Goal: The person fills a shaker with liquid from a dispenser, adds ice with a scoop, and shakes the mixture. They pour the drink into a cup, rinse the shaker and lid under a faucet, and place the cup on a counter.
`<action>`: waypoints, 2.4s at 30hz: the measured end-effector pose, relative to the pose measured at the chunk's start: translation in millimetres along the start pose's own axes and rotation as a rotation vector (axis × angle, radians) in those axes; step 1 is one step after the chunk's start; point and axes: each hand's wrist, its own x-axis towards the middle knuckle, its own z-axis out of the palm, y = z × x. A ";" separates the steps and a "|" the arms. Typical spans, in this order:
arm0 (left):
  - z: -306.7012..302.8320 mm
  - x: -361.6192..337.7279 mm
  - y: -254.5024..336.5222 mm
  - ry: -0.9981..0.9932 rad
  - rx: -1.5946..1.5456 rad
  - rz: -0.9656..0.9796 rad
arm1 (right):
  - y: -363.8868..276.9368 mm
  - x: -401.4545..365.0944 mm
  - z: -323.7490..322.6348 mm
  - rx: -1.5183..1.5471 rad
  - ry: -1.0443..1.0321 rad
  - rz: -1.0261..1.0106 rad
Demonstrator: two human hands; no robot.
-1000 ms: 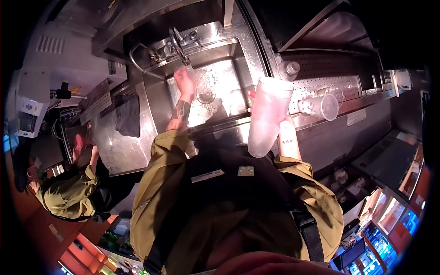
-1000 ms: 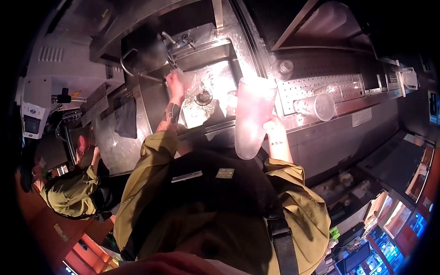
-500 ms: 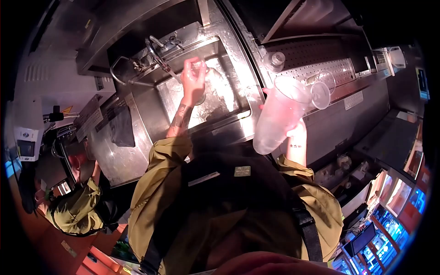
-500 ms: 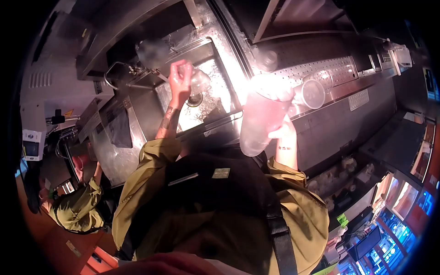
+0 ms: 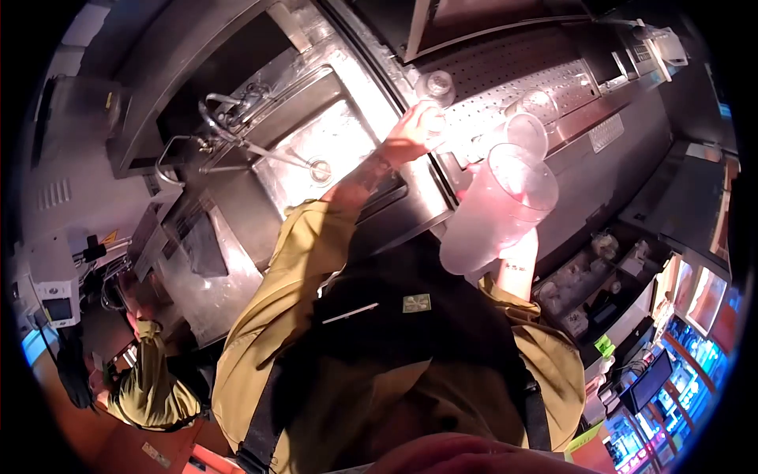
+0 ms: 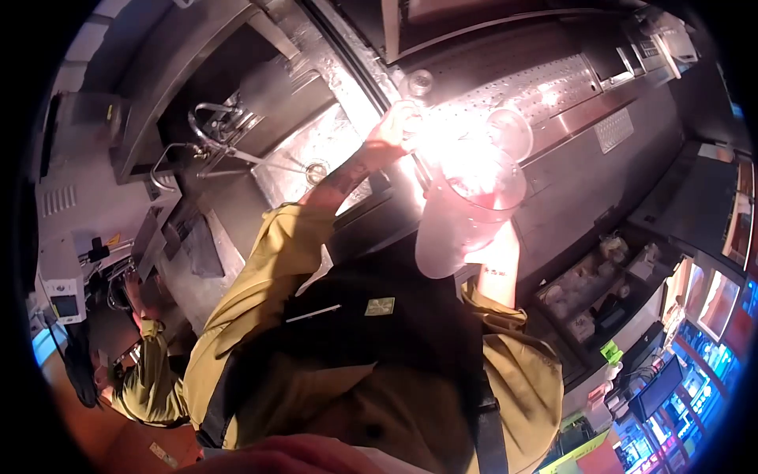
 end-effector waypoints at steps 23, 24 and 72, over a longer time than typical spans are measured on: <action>-187.7 -199.9 -156.7 0.792 -0.936 -1.153 | 236.7 308.3 106.4 -1.093 0.149 -0.306; -182.0 -203.4 -155.5 0.833 -0.789 -1.132 | 239.6 320.0 111.4 -0.862 0.051 -0.190; -107.3 -238.2 -161.2 0.467 -1.938 -0.804 | 170.0 223.0 78.0 -1.334 -0.129 0.778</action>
